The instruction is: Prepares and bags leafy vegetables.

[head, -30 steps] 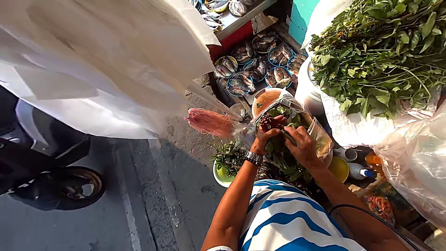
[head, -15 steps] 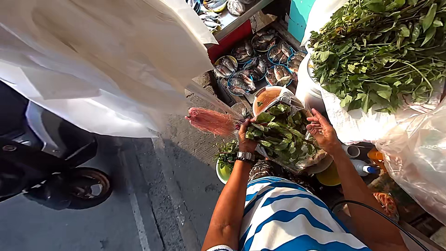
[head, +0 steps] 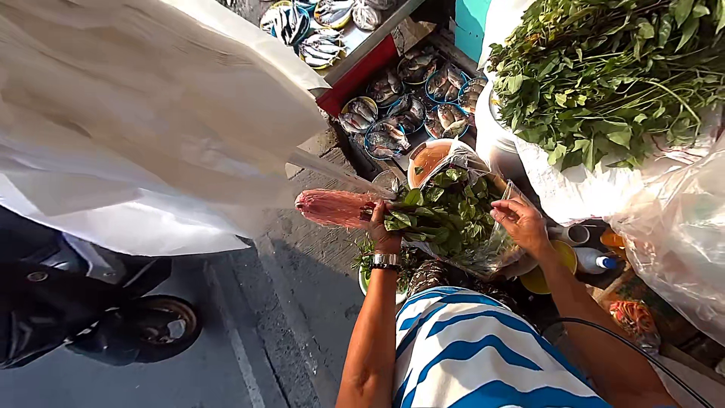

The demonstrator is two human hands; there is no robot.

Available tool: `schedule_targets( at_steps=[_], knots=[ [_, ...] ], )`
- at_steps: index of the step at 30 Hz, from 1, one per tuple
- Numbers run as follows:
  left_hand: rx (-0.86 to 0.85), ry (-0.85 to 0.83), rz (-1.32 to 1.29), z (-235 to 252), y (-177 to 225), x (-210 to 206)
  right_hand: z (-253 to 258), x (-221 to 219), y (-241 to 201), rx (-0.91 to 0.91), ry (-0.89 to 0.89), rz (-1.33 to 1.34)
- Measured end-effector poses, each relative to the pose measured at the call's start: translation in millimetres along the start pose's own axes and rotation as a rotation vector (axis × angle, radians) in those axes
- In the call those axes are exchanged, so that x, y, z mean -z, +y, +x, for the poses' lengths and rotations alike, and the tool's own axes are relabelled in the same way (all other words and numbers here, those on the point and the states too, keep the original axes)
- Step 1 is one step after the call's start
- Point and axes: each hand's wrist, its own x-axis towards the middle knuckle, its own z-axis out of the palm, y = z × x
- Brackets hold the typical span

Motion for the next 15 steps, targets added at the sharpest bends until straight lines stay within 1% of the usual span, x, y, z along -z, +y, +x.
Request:
schedule_targets(
  at_steps=[2,4,6,10,12,15],
  knots=[
    [0.027,-0.045,0.009,-6.8,-0.3,-4.4,2.6,-23.9,-11.7,0.037,-0.121,-0.023],
    [0.044,-0.087,0.029,-10.5,-0.9,-5.3,11.2,-47.6,-18.3,0.037,-0.274,-0.134],
    [0.077,-0.112,0.069,-11.6,-0.2,-0.5,16.8,-60.3,-24.9,0.074,-0.355,-0.268],
    [0.135,-0.116,0.141,-15.7,7.3,20.8,15.2,-58.7,-39.5,0.188,-0.324,-0.455],
    [0.151,-0.125,0.113,-21.9,8.2,27.0,10.2,-64.0,-37.5,0.233,-0.295,-0.512],
    [0.154,-0.12,0.032,-26.2,5.8,30.0,-1.7,-87.4,-22.4,0.299,-0.257,-0.59]
  ],
)
